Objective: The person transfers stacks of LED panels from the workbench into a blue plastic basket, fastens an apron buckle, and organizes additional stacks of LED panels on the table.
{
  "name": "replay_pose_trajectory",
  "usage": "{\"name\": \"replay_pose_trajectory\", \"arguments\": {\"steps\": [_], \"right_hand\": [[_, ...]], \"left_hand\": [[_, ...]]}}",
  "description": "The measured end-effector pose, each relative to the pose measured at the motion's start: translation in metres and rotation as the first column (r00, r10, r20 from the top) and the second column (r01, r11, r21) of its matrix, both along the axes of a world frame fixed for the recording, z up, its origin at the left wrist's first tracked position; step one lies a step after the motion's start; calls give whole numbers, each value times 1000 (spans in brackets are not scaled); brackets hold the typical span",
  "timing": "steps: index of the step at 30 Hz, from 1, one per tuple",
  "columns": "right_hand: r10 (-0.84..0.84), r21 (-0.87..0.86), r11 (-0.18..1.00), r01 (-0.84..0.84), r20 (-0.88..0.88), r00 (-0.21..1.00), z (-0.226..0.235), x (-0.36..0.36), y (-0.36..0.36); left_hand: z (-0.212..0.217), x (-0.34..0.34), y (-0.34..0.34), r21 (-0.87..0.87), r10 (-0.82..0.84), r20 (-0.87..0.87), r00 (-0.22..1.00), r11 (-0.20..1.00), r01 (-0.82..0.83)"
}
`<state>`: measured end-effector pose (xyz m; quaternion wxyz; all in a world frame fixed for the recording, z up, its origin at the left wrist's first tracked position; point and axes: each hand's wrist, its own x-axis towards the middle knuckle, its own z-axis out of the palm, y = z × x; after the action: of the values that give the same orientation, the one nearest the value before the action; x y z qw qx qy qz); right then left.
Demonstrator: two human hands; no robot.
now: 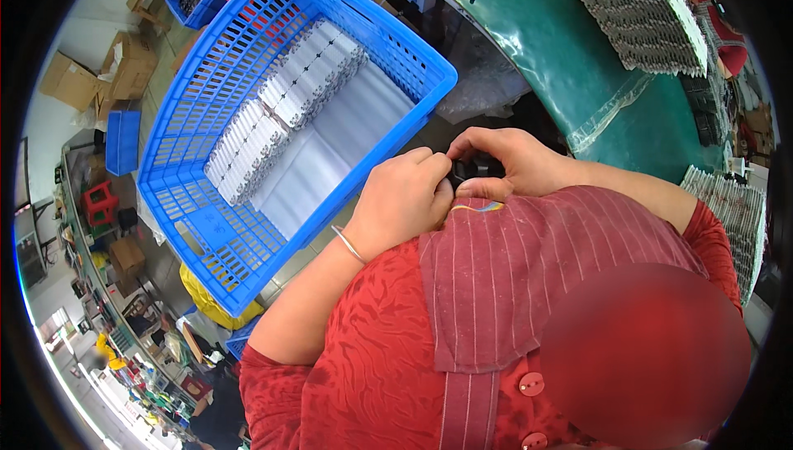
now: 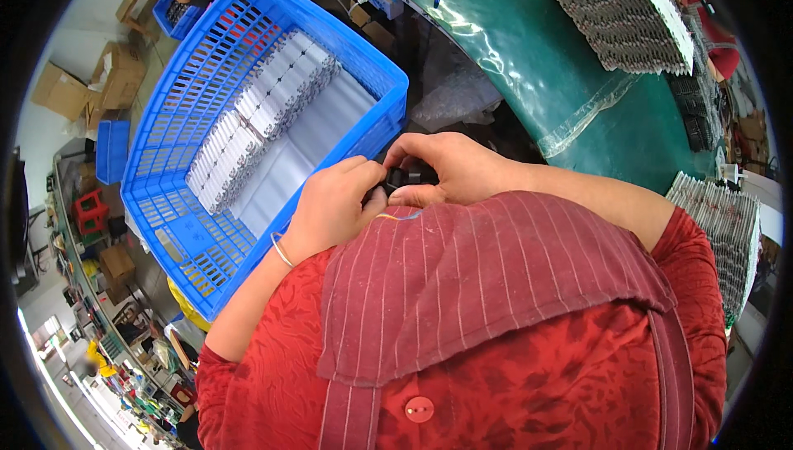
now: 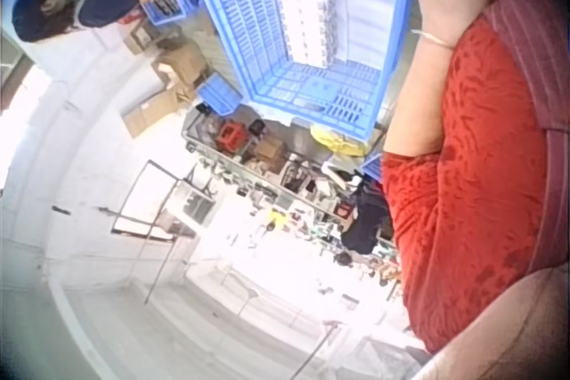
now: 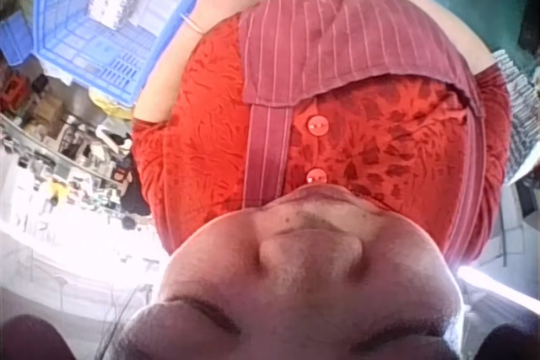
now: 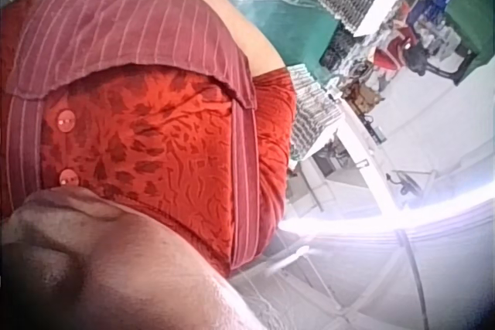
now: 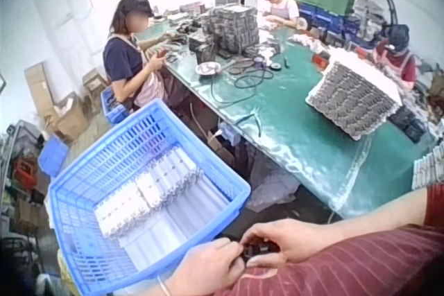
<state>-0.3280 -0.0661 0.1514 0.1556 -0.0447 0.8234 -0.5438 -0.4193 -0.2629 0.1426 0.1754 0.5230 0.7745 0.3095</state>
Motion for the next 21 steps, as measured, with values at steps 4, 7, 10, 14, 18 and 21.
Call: {"name": "replay_pose_trajectory", "arguments": {"steps": [4, 7, 10, 14, 18, 21], "right_hand": [[-7, -22, 1000, 9, 63, 998, 7, -4, -2], [-43, -65, 997, 48, 78, 996, 8, -4, -5], [-66, -54, 996, 67, 27, 997, 8, -6, -8], [-45, 30, 998, 47, -58, 997, 9, -9, -13], [-68, -22, 997, 70, 108, 992, 17, -15, -20], [-105, 15, 994, 106, -50, 993, 9, -14, -21]], "left_hand": [[1, 5, -2, 105, 131, 33, 991, 985, -134], [0, 10, 0, 151, 251, 182, 951, 948, -279], [-1, 15, -3, 117, 347, 342, 873, 907, -406], [-25, 13, -14, -26, 378, 573, 727, 895, -446], [-32, 15, -17, 7, 360, 709, 607, 856, -516], [-25, 18, -16, -70, 411, 772, 486, 814, -577]]}}
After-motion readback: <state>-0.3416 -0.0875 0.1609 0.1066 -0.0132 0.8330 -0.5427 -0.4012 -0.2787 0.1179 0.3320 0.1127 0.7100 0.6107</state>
